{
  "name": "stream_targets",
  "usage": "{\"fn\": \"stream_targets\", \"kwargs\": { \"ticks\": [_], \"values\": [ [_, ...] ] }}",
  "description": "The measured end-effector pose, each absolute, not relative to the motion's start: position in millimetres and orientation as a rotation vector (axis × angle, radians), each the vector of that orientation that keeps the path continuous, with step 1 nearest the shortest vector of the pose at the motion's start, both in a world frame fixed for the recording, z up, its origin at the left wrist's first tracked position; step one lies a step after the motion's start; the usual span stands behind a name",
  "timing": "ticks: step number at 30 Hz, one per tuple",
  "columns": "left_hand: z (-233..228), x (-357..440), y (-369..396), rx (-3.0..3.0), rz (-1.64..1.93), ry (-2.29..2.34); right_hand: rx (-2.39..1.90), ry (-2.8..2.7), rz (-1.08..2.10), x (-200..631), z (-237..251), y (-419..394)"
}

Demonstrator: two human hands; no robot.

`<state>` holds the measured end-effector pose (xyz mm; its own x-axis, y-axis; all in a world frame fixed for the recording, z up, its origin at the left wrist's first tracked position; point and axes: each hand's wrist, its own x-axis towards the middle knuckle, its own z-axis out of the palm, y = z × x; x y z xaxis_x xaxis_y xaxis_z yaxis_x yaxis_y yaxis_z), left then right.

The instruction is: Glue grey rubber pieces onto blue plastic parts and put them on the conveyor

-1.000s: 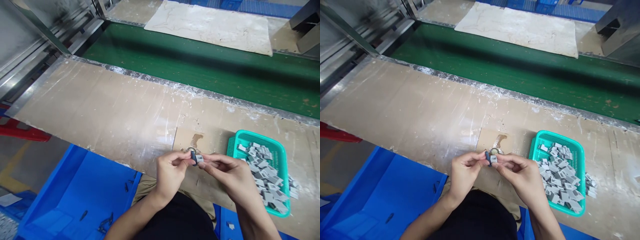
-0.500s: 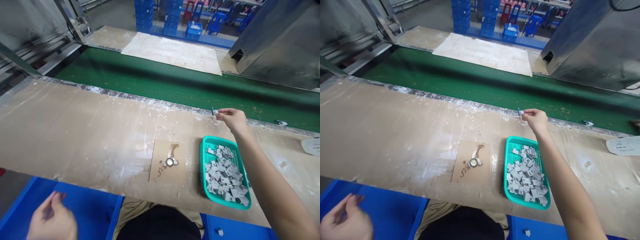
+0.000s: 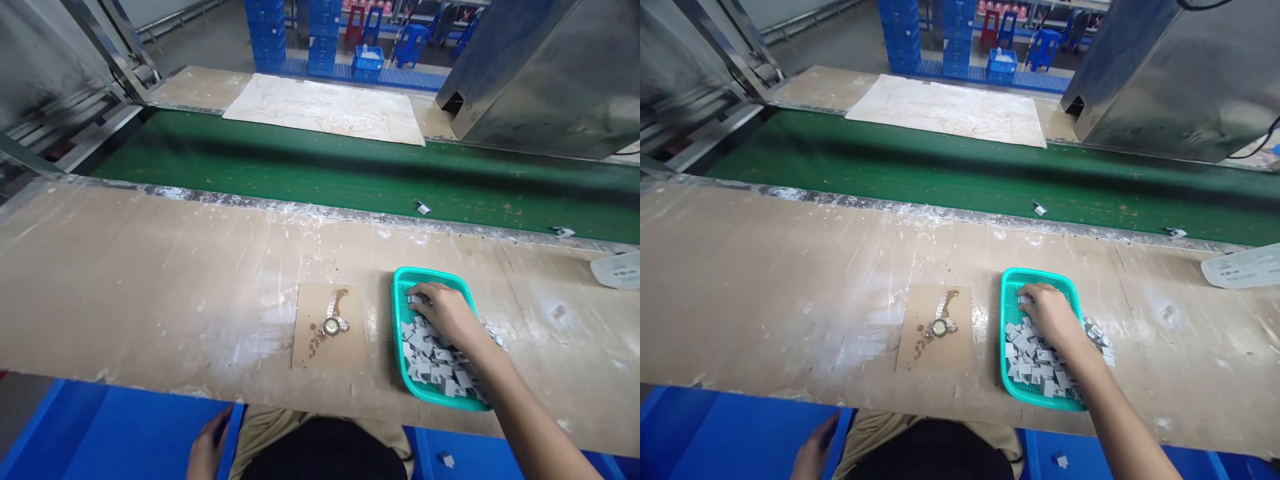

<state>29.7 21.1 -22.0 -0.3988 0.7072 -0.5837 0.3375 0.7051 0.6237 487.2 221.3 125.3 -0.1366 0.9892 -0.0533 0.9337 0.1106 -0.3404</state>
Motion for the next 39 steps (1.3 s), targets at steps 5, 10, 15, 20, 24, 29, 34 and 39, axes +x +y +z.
{"fn": "stream_targets", "kwargs": {
  "ticks": [5,10,15,20,24,29,34,39],
  "values": [
    [-37,24,41,0.772,0.466,2.022,-1.786,-1.737,0.75,471,145,205],
    [-41,24,47,0.687,0.366,1.945,-1.557,-1.86,0.812,406,153,179],
    [-33,27,37,0.523,0.404,1.825,-1.371,-2.102,0.757,364,131,175],
    [-24,32,26,0.319,0.522,1.804,-1.349,-2.162,0.751,364,116,176],
    [-11,28,22,0.185,0.627,1.784,-1.33,-2.173,0.757,364,114,177],
    [32,15,21,0.069,0.782,1.733,-1.365,-2.168,0.735,363,122,175],
    [88,30,37,0.105,0.887,1.546,-1.421,-2.127,0.571,365,131,174],
    [121,94,77,0.132,1.03,1.282,-1.423,-2.106,0.643,362,134,170]
  ]
}}
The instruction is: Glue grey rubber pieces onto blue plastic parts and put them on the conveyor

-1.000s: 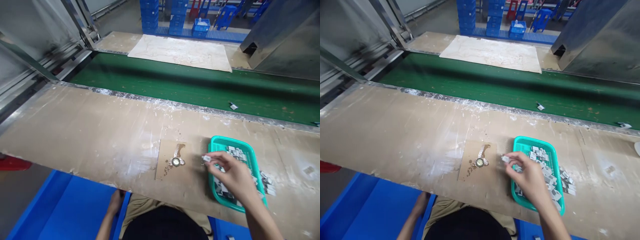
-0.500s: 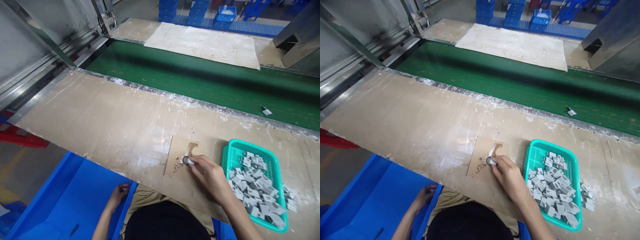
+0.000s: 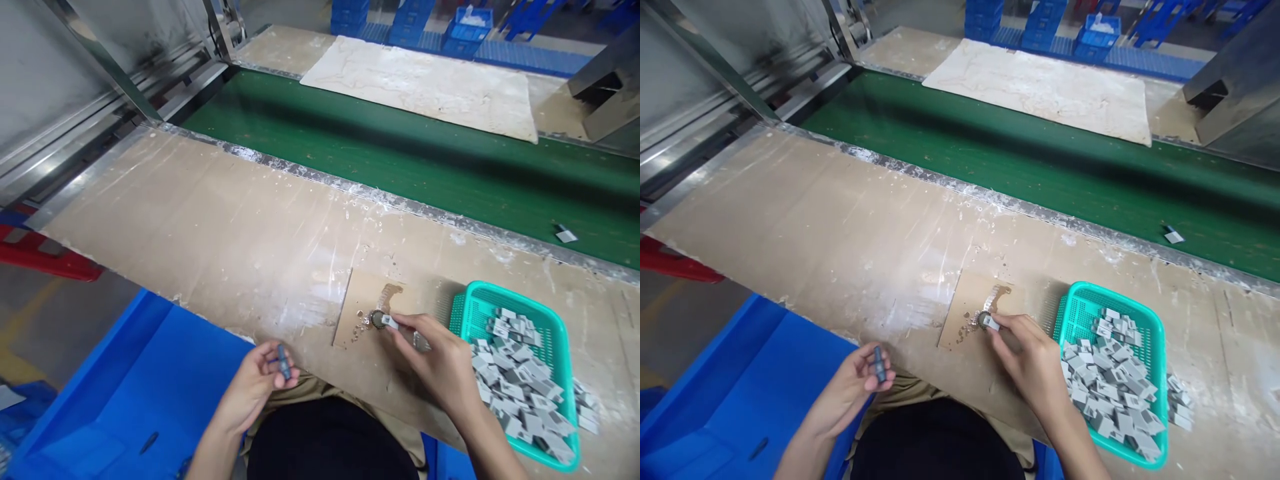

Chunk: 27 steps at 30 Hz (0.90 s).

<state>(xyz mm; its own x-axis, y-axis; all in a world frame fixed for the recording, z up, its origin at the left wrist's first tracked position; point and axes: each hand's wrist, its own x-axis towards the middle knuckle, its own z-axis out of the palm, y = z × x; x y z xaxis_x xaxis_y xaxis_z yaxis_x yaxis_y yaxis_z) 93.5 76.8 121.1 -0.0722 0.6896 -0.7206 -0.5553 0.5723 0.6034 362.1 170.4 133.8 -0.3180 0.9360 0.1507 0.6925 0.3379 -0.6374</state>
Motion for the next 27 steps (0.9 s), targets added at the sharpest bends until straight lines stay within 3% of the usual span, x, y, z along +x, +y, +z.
{"fn": "stream_targets", "kwargs": {
  "ticks": [6,11,24,27],
  "values": [
    [129,169,119,0.194,1.231,1.198,-1.506,-1.511,1.056,344,162,146],
    [138,188,127,0.359,1.244,1.156,-1.481,-1.24,1.313,330,171,135],
    [139,194,120,0.734,1.289,1.248,-1.471,-1.364,1.461,330,157,149],
    [138,179,119,0.859,1.218,1.36,-1.599,-1.5,1.205,358,162,186]
  ]
}}
